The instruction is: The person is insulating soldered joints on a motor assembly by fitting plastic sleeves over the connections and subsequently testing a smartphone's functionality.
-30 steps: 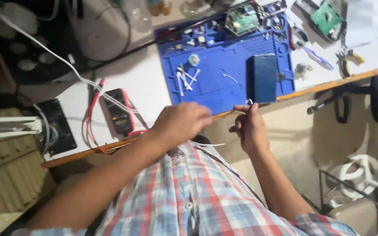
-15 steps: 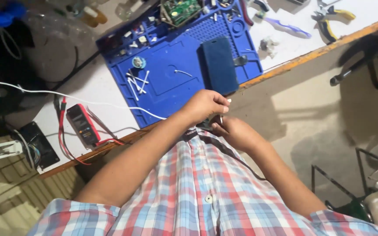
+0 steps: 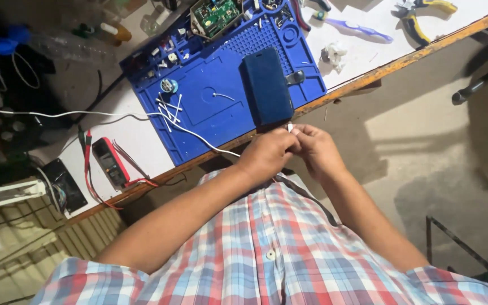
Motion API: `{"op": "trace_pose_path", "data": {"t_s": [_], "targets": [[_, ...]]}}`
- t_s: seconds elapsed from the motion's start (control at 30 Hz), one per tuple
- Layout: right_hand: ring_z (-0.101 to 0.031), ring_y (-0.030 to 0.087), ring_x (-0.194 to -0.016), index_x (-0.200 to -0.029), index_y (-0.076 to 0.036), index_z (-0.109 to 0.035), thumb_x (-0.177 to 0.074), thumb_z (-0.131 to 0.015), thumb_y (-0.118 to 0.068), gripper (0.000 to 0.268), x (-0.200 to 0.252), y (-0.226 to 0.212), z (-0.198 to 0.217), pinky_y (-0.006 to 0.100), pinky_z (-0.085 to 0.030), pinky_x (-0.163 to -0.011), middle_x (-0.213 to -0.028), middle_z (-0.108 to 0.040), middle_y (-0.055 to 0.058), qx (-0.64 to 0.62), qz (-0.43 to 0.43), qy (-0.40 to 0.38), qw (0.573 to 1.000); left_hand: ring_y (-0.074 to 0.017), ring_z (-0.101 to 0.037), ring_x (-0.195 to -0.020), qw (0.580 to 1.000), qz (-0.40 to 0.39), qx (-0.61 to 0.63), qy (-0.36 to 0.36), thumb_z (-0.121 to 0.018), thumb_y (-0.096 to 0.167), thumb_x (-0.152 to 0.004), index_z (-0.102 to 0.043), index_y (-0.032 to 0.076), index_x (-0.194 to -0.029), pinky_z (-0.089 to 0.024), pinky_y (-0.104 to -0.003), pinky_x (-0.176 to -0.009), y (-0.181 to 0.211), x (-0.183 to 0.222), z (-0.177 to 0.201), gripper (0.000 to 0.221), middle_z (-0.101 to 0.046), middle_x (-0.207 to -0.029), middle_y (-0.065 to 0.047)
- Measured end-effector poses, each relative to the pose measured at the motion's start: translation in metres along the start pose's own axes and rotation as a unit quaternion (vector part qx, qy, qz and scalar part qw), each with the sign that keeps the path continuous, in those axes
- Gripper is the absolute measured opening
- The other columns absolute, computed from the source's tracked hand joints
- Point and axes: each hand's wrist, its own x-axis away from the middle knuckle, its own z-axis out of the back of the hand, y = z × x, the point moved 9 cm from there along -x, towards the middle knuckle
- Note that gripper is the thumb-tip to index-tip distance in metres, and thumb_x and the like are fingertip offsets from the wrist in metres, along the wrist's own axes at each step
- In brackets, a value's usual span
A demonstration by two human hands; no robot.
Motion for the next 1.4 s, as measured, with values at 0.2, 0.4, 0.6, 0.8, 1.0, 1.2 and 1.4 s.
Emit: {"op": "trace_pose_path", "data": {"t_s": [0.2,0.4,0.6,0.8,1.0,1.2,1.4], "targets": [[-0.079,0.018,-0.088,-0.132,-0.002,-0.078,-0.113,-0.073,-0.021,0.027,-0.012,-0.047,-0.001,0.031,-0.071,-0.072,-0.096,-0.072,0.005,0.099,0.067,0.093,0.988,-0.0397,-0.078,-0.131,0.967,0.165,0.053,0.189,-0.075,0.034,-0.112,-0.081,0.013,-0.132,-0.065,-0.054,-0.111,-0.063,-0.03,0.089,0.03,-0.084,-0.127,-0.015],[-0.086,0.027,-0.084,-0.129,-0.005,-0.082,-0.117,-0.069,-0.022,0.025,-0.04,-0.076,-0.005,0.041,-0.075,-0.068,-0.1,-0.084,0.018,0.261,0.155,0.128,0.944,-0.0462,-0.078,-0.138,0.87,0.341,0.286,0.213,-0.097,0.055,-0.088,-0.069,-0.006,-0.156,-0.07,-0.06,-0.106,-0.138,-0.077,0.039,0.095,-0.08,-0.143,-0.029],[-0.083,0.019,-0.077,-0.135,0.001,-0.076,-0.117,-0.068,-0.018,0.027,-0.035,-0.074,-0.004,0.033,-0.074,-0.065,-0.096,-0.077,0.01,0.155,0.136,0.075,0.976,-0.055,-0.067,-0.152,0.833,0.299,0.438,0.159,-0.099,0.027,-0.085,-0.064,-0.002,-0.159,-0.057,-0.075,-0.116,-0.071,-0.057,0.046,0.087,-0.071,-0.155,-0.031],[-0.085,0.02,-0.085,-0.139,-0.003,-0.068,-0.121,-0.065,-0.017,0.023,0.024,-0.083,-0.035,0.032,-0.071,-0.078,-0.102,-0.081,0.013,0.059,0.14,-0.07,0.986,-0.0422,-0.084,-0.116,0.72,0.161,0.656,0.162,-0.095,0.01,-0.087,-0.072,0.0,-0.152,-0.071,-0.061,-0.096,-0.04,-0.002,0.078,0.069,-0.084,-0.127,-0.028],[-0.081,0.026,-0.099,-0.14,0.006,-0.07,-0.115,-0.071,-0.008,0.028,0.091,-0.111,-0.069,0.043,-0.07,-0.093,-0.108,-0.077,0.018,0.067,0.161,-0.157,0.972,-0.0479,-0.079,-0.135,0.602,-0.05,0.788,0.123,-0.084,0.0,-0.089,-0.076,0.008,-0.157,-0.067,-0.069,-0.115,0.05,0.053,0.164,0.069,-0.083,-0.147,-0.025],[-0.079,0.026,-0.09,-0.126,0.008,-0.076,-0.116,-0.073,-0.01,0.02,0.146,-0.142,-0.124,0.043,-0.069,-0.087,-0.095,-0.08,0.019,0.13,0.188,-0.199,0.953,-0.0425,-0.075,-0.149,0.566,-0.13,0.814,0.001,-0.084,0.023,-0.102,-0.07,0.007,-0.166,-0.069,-0.063,-0.121,0.084,0.041,0.163,0.067,-0.074,-0.164,-0.026],[-0.082,0.028,-0.077,-0.116,0.005,-0.079,-0.12,-0.07,-0.017,0.024,0.154,-0.131,-0.145,0.043,-0.066,-0.077,-0.082,-0.08,0.019,0.149,0.157,-0.202,0.955,-0.0493,-0.083,-0.124,0.503,0.144,0.834,0.172,-0.093,0.054,-0.093,-0.073,-0.002,-0.141,-0.07,-0.062,-0.109,0.026,0.028,0.113,0.077,-0.082,-0.134,-0.036]]}}
